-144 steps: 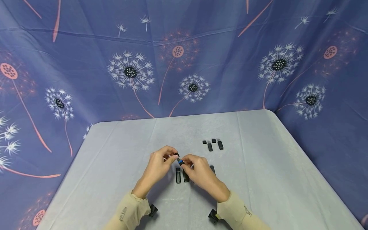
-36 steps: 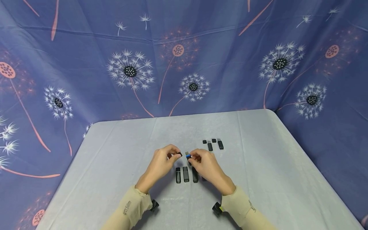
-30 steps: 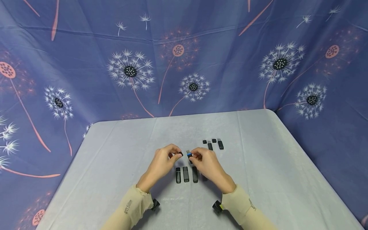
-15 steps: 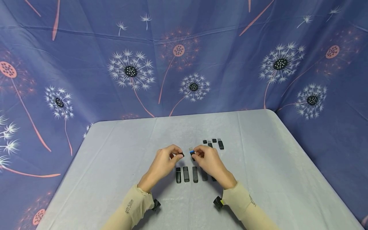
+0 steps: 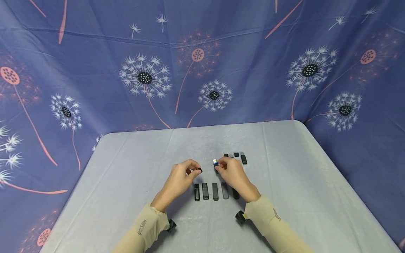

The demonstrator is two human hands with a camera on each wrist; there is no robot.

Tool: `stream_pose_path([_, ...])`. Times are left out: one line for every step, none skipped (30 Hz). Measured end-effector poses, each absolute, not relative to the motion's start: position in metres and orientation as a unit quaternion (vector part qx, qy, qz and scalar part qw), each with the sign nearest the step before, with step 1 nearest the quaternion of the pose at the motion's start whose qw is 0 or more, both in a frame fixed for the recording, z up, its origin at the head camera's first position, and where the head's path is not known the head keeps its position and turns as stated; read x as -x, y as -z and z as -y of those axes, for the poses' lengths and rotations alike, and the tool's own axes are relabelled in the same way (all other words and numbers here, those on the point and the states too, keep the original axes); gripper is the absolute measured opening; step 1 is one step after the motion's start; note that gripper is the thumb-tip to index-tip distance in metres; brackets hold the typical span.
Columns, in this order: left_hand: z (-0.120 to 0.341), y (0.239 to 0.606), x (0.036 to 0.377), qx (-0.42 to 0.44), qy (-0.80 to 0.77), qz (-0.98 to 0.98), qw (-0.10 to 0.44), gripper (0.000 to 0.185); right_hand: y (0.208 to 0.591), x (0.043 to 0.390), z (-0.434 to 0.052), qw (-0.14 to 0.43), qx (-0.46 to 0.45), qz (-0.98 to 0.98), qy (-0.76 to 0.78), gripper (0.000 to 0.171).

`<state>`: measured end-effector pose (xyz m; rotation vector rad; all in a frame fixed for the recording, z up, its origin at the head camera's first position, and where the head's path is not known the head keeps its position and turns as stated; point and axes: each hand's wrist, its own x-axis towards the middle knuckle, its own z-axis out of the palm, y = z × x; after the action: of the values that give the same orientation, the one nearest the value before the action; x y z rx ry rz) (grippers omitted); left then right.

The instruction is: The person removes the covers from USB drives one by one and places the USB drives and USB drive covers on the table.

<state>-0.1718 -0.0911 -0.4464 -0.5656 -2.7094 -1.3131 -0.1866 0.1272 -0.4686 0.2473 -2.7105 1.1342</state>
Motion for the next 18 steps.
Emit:
stream_pose_path([0.091,0.447,0.172,0.184,0.428,0.884,0.039,0.006,0.469,0.187,-0.127,0.096,-0.079,0.916,-0.383,0.015])
stream_pose_path([0.092,0.447,0.172,0.185,0.429,0.883,0.039,0.006,0.470,0.188,-0.128,0.094,-0.074,0.917,-0.382,0.015])
stream_pose_path([0.092,0.447,0.172,0.184,0.429,0.883,0.038,0.006,0.471,0.189,-0.128,0.092,-0.069,0.918,-0.381,0.015])
stream_pose_path([0.092,0.448,0.172,0.184,0.430,0.883,0.037,0.006,0.472,0.190,-0.128,0.090,-0.065,0.918,-0.380,0.015])
stream_pose_path([0.092,0.448,0.172,0.184,0.430,0.883,0.037,0.007,0.472,0.191,-0.128,0.088,-0.062,0.919,-0.380,0.015])
stream_pose_path([0.093,0.448,0.172,0.184,0.430,0.883,0.037,0.007,0.473,0.191,-0.128,0.085,-0.059,0.919,-0.380,0.015])
stream_pose_path([0.093,0.448,0.172,0.183,0.429,0.884,0.037,0.007,0.473,0.192,-0.128,0.085,-0.059,0.919,-0.379,0.015])
stream_pose_path([0.093,0.449,0.172,0.182,0.429,0.884,0.036,0.007,0.474,0.193,-0.128,0.085,-0.058,0.920,-0.378,0.015])
stream_pose_path([0.093,0.449,0.172,0.180,0.428,0.885,0.035,0.007,0.474,0.195,-0.128,0.086,-0.058,0.921,-0.375,0.015])
stream_pose_path([0.093,0.449,0.172,0.178,0.429,0.885,0.034,0.006,0.475,0.196,-0.128,0.084,-0.056,0.922,-0.374,0.014])
stream_pose_path([0.093,0.449,0.173,0.176,0.429,0.886,0.032,0.006,0.475,0.198,-0.128,0.083,-0.054,0.923,-0.371,0.014])
stream_pose_path([0.094,0.449,0.173,0.174,0.429,0.886,0.031,0.005,0.475,0.200,-0.128,0.079,-0.052,0.925,-0.369,0.014])
stream_pose_path([0.094,0.449,0.173,0.172,0.429,0.886,0.030,0.005,0.476,0.202,-0.128,0.076,-0.049,0.926,-0.365,0.013])
stream_pose_path([0.094,0.449,0.173,0.172,0.431,0.885,0.031,0.005,0.476,0.204,-0.127,0.071,-0.046,0.929,-0.361,0.013])
stream_pose_path([0.094,0.449,0.173,0.173,0.432,0.885,0.032,0.005,0.477,0.206,-0.127,0.067,-0.043,0.930,-0.358,0.012])
stream_pose_path([0.094,0.449,0.173,0.174,0.432,0.885,0.033,0.006,0.477,0.207,-0.127,0.061,-0.040,0.932,-0.356,0.012])
stream_pose_path([0.094,0.449,0.173,0.175,0.431,0.884,0.034,0.006,0.477,0.208,-0.127,0.060,-0.038,0.933,-0.352,0.012])
stream_pose_path([0.094,0.449,0.173,0.177,0.431,0.884,0.036,0.006,0.477,0.209,-0.126,0.057,-0.036,0.935,-0.349,0.012])
